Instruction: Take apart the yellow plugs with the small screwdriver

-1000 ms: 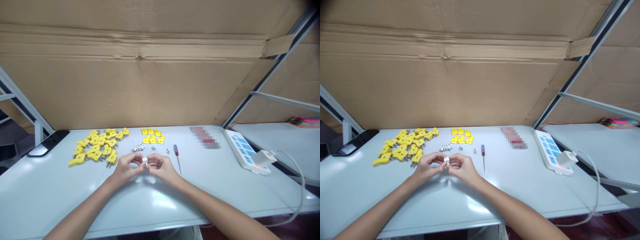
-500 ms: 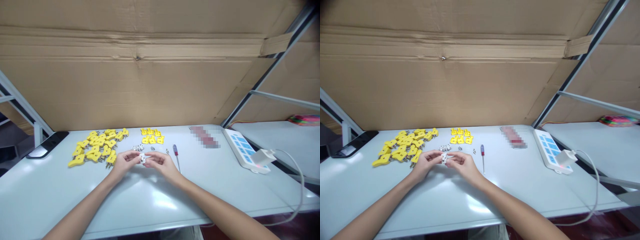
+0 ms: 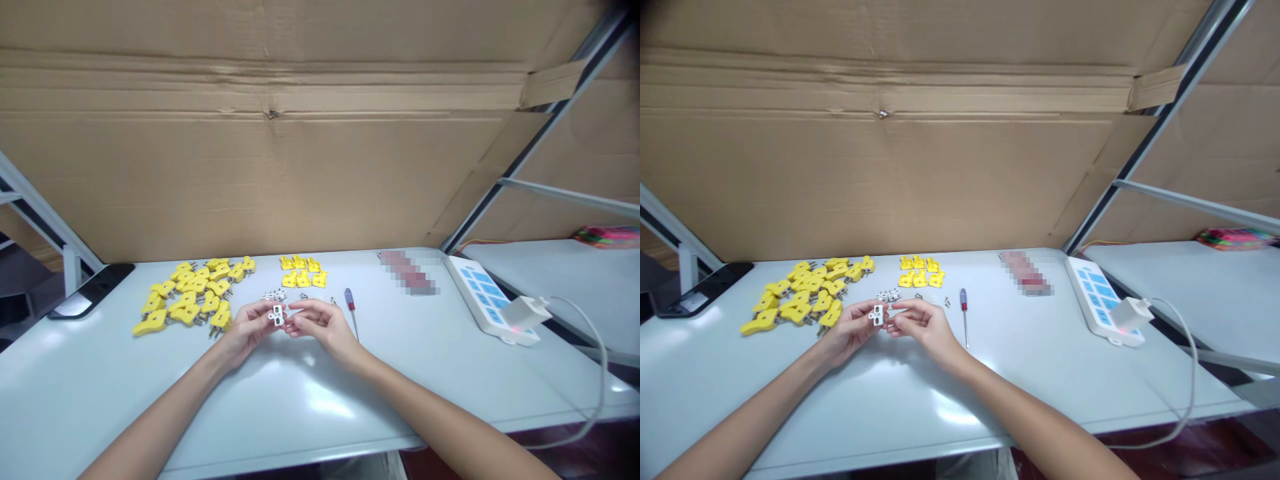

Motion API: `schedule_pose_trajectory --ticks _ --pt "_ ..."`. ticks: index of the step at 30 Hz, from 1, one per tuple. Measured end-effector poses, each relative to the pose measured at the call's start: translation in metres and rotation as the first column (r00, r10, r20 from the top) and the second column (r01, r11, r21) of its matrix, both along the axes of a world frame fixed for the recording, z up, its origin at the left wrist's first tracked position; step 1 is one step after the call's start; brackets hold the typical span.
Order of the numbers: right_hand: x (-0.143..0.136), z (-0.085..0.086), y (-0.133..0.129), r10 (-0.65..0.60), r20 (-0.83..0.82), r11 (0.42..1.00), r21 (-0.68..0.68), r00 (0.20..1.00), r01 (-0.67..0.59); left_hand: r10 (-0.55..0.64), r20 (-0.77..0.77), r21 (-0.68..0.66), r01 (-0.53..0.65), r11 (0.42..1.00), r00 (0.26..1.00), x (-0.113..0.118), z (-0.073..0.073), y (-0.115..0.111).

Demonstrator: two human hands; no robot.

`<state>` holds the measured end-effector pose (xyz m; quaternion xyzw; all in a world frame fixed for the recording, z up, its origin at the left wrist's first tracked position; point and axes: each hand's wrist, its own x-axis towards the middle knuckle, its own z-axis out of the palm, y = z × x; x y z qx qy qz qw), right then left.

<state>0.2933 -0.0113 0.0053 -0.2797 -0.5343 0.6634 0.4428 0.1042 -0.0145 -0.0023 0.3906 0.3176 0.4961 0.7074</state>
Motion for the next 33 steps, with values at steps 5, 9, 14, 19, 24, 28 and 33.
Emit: schedule_pose_trajectory --ticks 5,9,14,19,24,28,33 --pt "0.0 0.0 0.0 0.001 -0.002 1.0 0.028 1.0 -0.001 -0.025 -0.017 0.015 0.025 1.0 1.0 0.0 0.001 -0.001" --pt "0.001 0.002 -0.001 -0.022 0.061 0.996 0.09 0.998 0.016 -0.019 -0.082 0.015 0.02 1.0 0.996 -0.001 0.002 -0.002" --pt "-0.001 0.004 -0.004 -0.118 0.167 0.977 0.198 0.979 0.084 -0.028 -0.168 0.037 0.035 0.999 0.985 0.0 0.003 -0.004" --pt "0.0 0.004 -0.005 -0.152 0.188 0.966 0.237 0.97 0.105 -0.027 -0.231 0.078 0.047 0.996 0.973 0.002 0.006 -0.006" --pt "0.002 0.006 -0.004 -0.175 0.267 0.947 0.308 0.948 0.088 -0.015 -0.337 0.175 0.078 0.981 0.942 0.001 0.008 -0.006" --pt "0.004 0.007 -0.003 -0.147 0.325 0.939 0.344 0.934 0.028 -0.018 -0.386 0.205 0.105 0.973 0.922 0.0 0.011 -0.007" --pt "0.005 0.006 -0.003 -0.117 0.36 0.939 0.344 0.926 -0.015 -0.079 -0.393 0.204 0.17 0.964 0.916 0.0 0.011 -0.009"
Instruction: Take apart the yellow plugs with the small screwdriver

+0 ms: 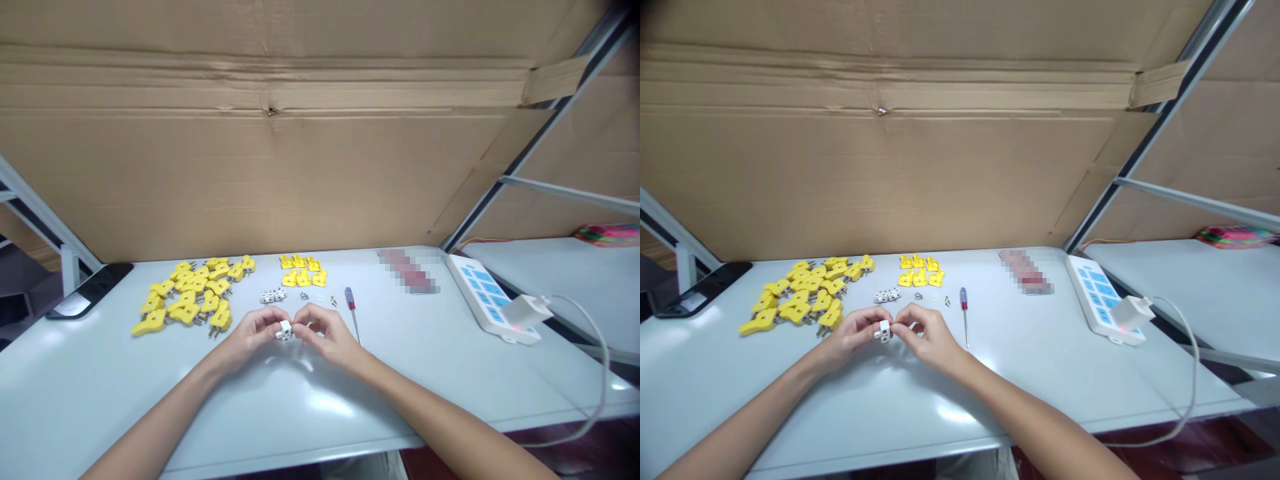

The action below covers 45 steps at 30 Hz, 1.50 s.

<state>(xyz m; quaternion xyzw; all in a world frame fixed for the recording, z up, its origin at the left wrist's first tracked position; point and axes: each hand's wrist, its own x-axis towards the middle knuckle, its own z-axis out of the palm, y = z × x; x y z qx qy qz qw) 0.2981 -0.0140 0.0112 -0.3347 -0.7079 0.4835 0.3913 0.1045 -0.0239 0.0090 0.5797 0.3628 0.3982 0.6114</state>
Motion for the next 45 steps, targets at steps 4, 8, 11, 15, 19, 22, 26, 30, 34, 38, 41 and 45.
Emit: schedule_pose_trajectory --ticks 4,8,11,15,19,22,26,30,34,38,41,45 --pt "0.0 0.0 0.0 0.003 0.011 1.0 -0.013 1.0 -0.003 -0.013 0.041 -0.058 0.015 0.998 0.999 0.002 -0.003 -0.001" --pt "0.001 0.001 0.0 0.009 0.013 0.999 -0.044 1.0 -0.008 -0.003 0.087 -0.115 0.013 0.993 0.996 0.004 -0.004 -0.002" --pt "0.001 -0.001 0.0 0.012 -0.021 0.994 -0.109 1.0 -0.015 0.039 0.095 -0.125 -0.026 0.992 0.995 0.005 -0.006 -0.002" --pt "-0.001 -0.007 0.003 0.01 -0.105 0.972 -0.232 0.994 -0.034 0.062 0.09 -0.147 -0.048 0.988 0.994 0.004 -0.008 0.0" --pt "-0.003 -0.011 0.006 -0.033 -0.148 0.963 -0.269 0.988 -0.008 0.068 0.148 -0.2 -0.038 0.979 0.987 0.005 -0.008 0.002" --pt "-0.005 -0.013 0.007 -0.074 -0.134 0.96 -0.277 0.988 0.035 0.113 0.052 -0.13 -0.105 0.986 0.992 0.007 -0.012 0.004" --pt "-0.006 -0.018 0.008 -0.083 -0.127 0.953 -0.3 0.988 0.042 0.182 -0.098 -0.038 -0.186 0.982 0.978 0.01 -0.018 0.007" --pt "-0.007 -0.023 0.01 -0.049 -0.094 0.95 -0.312 0.994 0.017 0.204 -0.123 0.003 -0.205 0.979 0.971 0.009 -0.024 0.009" --pt "-0.007 -0.024 0.011 -0.036 -0.068 0.952 -0.307 0.997 0.013 0.28 -0.16 0.105 -0.266 0.958 0.946 0.006 -0.028 0.011" --pt "-0.007 -0.025 0.012 -0.027 -0.061 0.95 -0.312 0.998 0.006 0.346 -0.184 0.186 -0.313 0.931 0.92 0.004 -0.029 0.012" --pt "-0.008 -0.027 0.013 -0.048 -0.097 0.948 -0.319 0.994 0.015 0.353 -0.195 0.206 -0.314 0.927 0.915 0.005 -0.026 0.011" --pt "-0.009 -0.027 0.011 -0.086 -0.176 0.943 -0.332 0.981 0.023 0.378 -0.246 0.343 -0.285 0.895 0.892 0.01 -0.02 0.005"
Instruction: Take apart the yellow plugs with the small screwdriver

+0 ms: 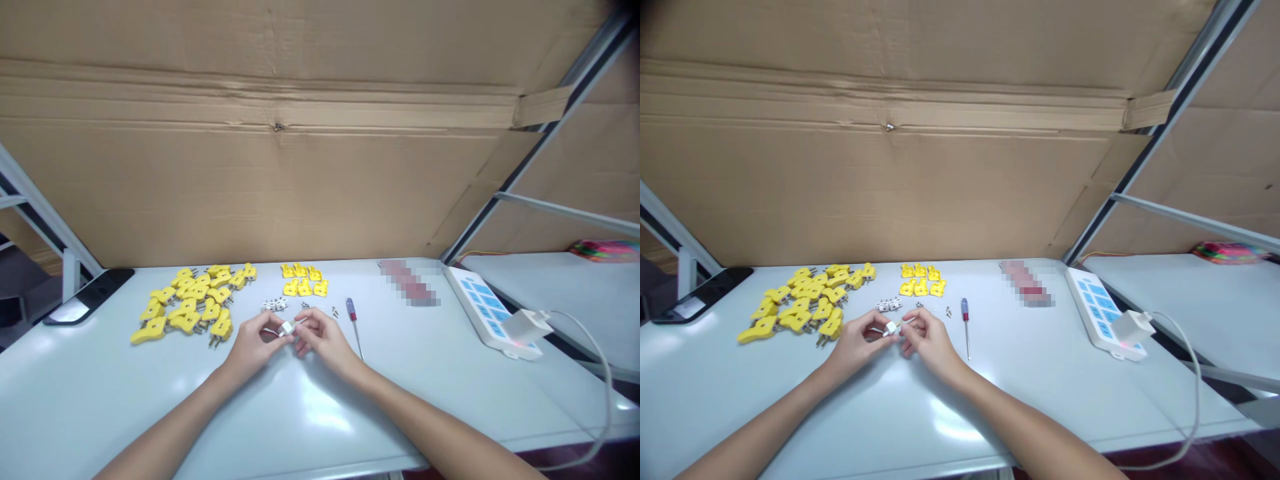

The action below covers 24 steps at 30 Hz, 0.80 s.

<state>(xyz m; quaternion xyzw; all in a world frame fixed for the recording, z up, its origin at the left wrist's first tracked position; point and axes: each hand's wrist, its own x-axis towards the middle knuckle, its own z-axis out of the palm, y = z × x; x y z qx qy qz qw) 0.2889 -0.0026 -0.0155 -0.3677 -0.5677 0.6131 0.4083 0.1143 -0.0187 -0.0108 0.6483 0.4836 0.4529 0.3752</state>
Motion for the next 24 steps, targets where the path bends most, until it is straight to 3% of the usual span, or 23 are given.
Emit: schedule_pose_trajectory --ticks 5,9,12,15,18,21,24 --pt "-0.001 0.006 -0.005 0.051 0.011 0.998 0.038 0.999 -0.051 0.056 -0.241 0.296 0.019 0.955 0.969 0.0 -0.003 -0.005" --pt "-0.002 0.009 -0.008 0.088 0.092 0.989 0.114 0.992 -0.098 0.013 -0.232 0.283 0.055 0.957 0.973 -0.003 -0.007 -0.004" --pt "-0.003 0.007 -0.01 0.108 0.072 0.988 0.099 0.991 -0.115 -0.004 -0.221 0.244 0.059 0.968 0.975 -0.004 -0.007 -0.003" --pt "-0.004 0.006 -0.008 0.109 -0.086 0.992 -0.051 0.99 -0.114 -0.035 -0.21 0.226 0.084 0.971 0.977 -0.002 -0.004 -0.003" --pt "-0.001 0.009 -0.002 0.019 -0.277 0.957 -0.273 0.961 -0.098 -0.041 -0.168 0.201 0.075 0.977 0.985 -0.002 -0.002 -0.001" --pt "0.003 0.013 0.007 -0.105 -0.375 0.871 -0.482 0.921 -0.096 0.076 -0.182 0.23 -0.032 0.973 0.98 -0.006 -0.005 0.005" --pt "0.005 0.015 0.013 -0.189 -0.385 0.795 -0.6 0.903 -0.089 0.2 -0.31 0.358 -0.081 0.93 0.929 -0.014 -0.012 0.014"
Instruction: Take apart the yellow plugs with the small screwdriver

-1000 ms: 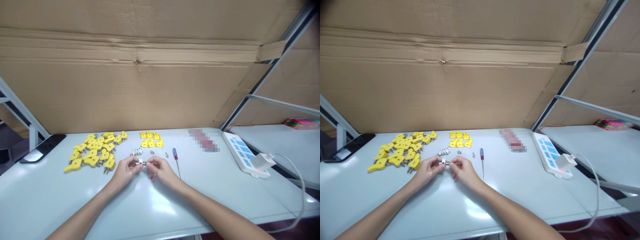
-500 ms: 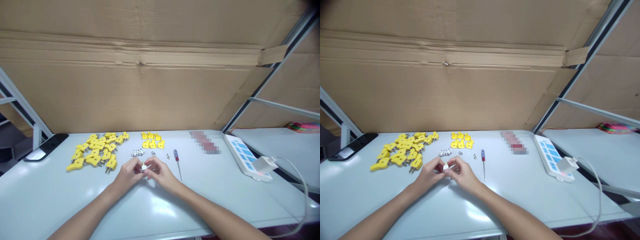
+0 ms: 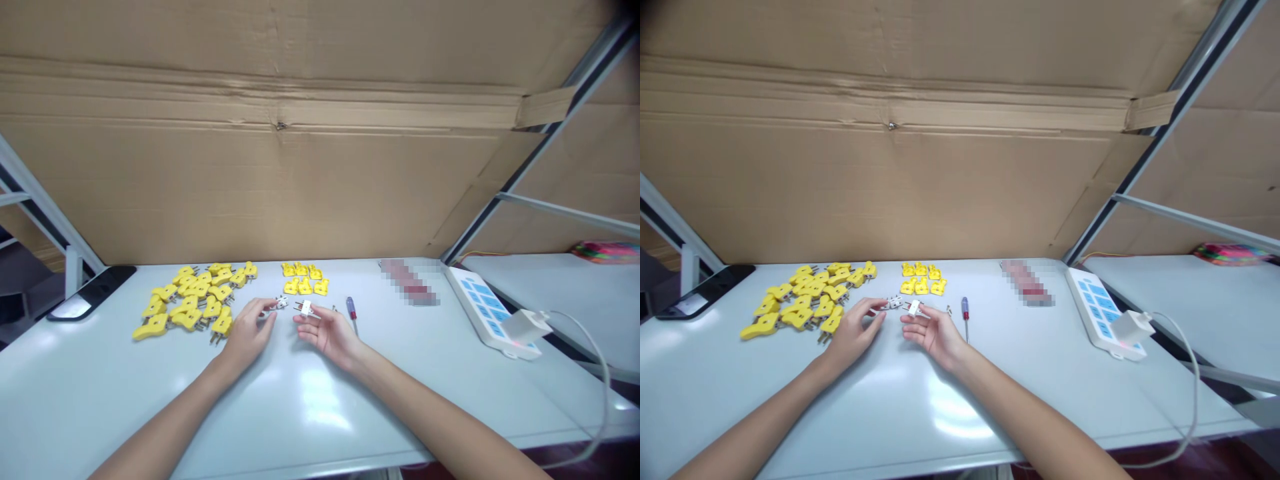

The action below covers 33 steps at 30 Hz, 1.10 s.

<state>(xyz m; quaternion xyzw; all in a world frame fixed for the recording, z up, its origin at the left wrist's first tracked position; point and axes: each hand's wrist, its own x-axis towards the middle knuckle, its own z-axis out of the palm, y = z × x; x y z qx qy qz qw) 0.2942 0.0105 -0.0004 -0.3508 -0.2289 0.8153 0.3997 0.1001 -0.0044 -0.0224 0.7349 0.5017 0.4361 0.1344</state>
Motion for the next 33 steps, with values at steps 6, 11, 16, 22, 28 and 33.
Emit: schedule_pose_trajectory --ticks 6,11,16,22,28,33 --pt "-0.002 -0.003 0.001 -0.008 0.027 0.998 0.068 1.0 0.006 0.032 -0.273 0.09 -0.007 0.996 0.961 -0.002 -0.013 0.02" --pt "0.001 -0.009 0.002 -0.324 0.303 0.801 0.593 0.896 0.089 0.022 -0.375 0.062 0.002 0.998 0.927 -0.004 -0.019 0.029" --pt "0.005 -0.017 0.01 -0.63 0.496 0.408 0.866 0.598 -0.288 -0.01 -0.342 0.021 0.019 1.0 0.94 -0.013 -0.017 0.029" --pt "-0.009 -0.023 0.031 -0.707 0.622 0.276 0.681 0.337 -0.678 0.015 -0.343 0.025 -0.006 1.0 0.939 -0.017 -0.021 0.031" --pt "-0.032 -0.017 0.043 -0.716 0.684 0.308 0.487 0.138 -0.817 0.064 -0.331 0.041 -0.054 0.998 0.941 -0.022 -0.027 0.033" --pt "-0.028 -0.018 0.045 -0.722 0.679 0.32 0.499 0.134 -0.805 0.078 -0.31 0.041 -0.069 0.997 0.948 -0.024 -0.026 0.031"
